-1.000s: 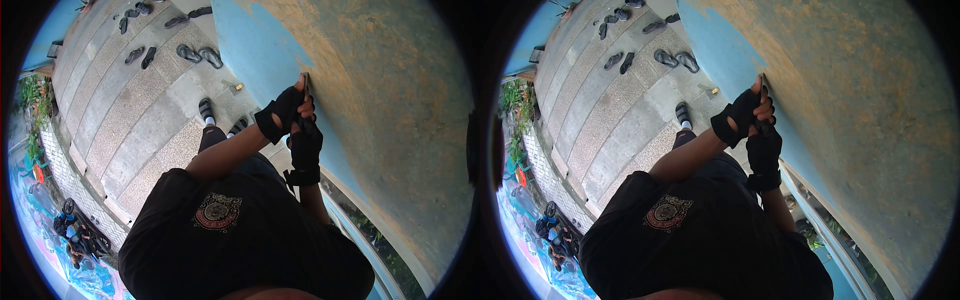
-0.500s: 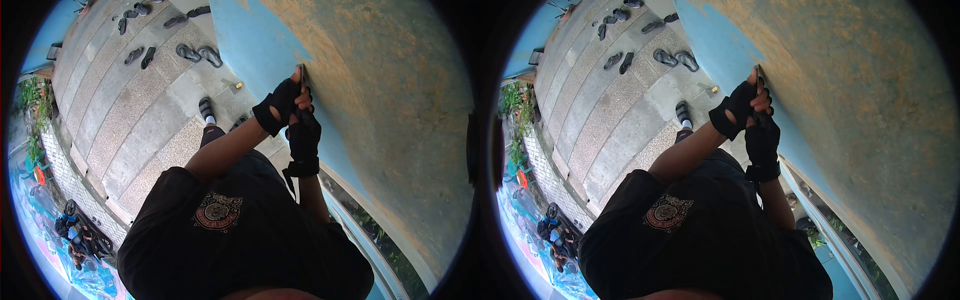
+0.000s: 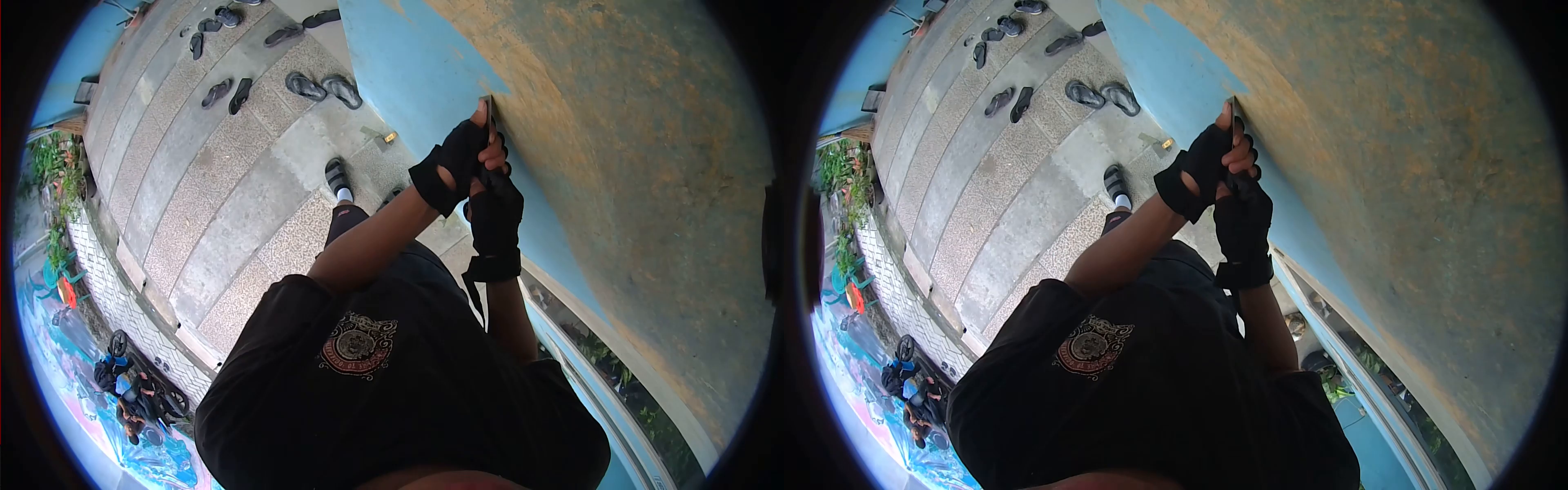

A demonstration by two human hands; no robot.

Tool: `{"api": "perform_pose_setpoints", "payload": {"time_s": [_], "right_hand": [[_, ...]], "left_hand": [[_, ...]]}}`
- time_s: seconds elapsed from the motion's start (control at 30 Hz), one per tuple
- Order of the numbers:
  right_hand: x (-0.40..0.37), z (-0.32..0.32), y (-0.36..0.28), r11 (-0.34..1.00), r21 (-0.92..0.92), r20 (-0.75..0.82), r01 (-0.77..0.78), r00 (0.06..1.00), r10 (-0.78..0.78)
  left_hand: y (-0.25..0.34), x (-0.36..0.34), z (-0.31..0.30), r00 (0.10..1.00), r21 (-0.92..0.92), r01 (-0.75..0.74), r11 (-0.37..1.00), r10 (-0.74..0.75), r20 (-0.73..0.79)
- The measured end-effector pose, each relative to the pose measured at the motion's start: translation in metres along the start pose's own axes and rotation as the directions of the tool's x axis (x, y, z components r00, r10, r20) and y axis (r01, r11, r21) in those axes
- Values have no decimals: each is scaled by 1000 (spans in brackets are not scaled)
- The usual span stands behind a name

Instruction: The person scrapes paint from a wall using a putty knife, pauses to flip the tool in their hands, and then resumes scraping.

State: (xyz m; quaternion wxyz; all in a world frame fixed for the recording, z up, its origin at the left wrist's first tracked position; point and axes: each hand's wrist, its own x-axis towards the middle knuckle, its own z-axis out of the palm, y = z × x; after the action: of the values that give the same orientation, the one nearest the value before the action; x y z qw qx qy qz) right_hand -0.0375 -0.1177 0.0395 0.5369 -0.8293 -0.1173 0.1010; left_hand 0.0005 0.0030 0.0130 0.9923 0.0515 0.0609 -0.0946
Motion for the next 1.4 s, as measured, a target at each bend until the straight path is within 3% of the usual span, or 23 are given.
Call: {"api": "perform_pose_setpoints", "payload": {"time_s": [0.1,0.17,0.2,0.27,0.37,0.4,0.5,0.6,0.73,0.8,0.93,1.03,1.1,1.17,1.23,1.4], "right_hand": [[-1,4,-8,994,31,-1,-101,995,101],[-1,11,5,996,26,-85,89,993,-86],[2,12,4,995,29,-85,91,992,-89],[-3,8,-2,993,68,5,-96,995,96],[-6,-2,-22,981,104,-1,-161,987,162],[-4,0,-16,994,13,-20,-112,993,113],[1,6,-5,999,34,-4,-4,1000,4],[-3,2,-9,997,14,1,-69,998,69],[-4,5,-5,996,-75,-6,-38,999,38],[4,16,0,984,-125,-75,131,987,-141],[-10,3,-7,999,-23,-28,-44,999,43],[4,9,-7,998,29,27,-60,998,60],[3,12,-11,999,-31,-19,-20,1000,20],[-4,7,-18,997,35,-21,-75,997,76],[-3,7,-15,998,-30,-35,-58,998,57],[4,15,-22,989,89,-11,-120,993,121]], "left_hand": [[1,-5,8,999,10,-6,1000,6,-54],[4,-3,0,999,46,41,998,-42,26],[8,-1,0,999,49,39,998,-40,27],[5,-4,-1,999,22,44,999,-44,8],[-3,-6,12,997,43,38,998,-35,-64],[-2,-6,12,999,52,41,998,-40,-20],[5,-5,6,1000,6,7,1000,-7,-7],[1,-4,7,999,13,31,999,-31,-11],[3,-3,0,997,46,71,996,-73,38],[10,0,-5,996,-51,58,997,-55,72],[-2,-6,5,996,35,81,996,-82,34],[8,-3,1,1000,-6,-8,1000,8,-1],[9,-1,-1,998,-30,21,999,-19,63],[5,-7,8,999,-2,47,999,-47,-21],[5,-4,7,999,55,47,997,-47,-12],[6,-3,4,999,-29,22,999,-21,25]]}}
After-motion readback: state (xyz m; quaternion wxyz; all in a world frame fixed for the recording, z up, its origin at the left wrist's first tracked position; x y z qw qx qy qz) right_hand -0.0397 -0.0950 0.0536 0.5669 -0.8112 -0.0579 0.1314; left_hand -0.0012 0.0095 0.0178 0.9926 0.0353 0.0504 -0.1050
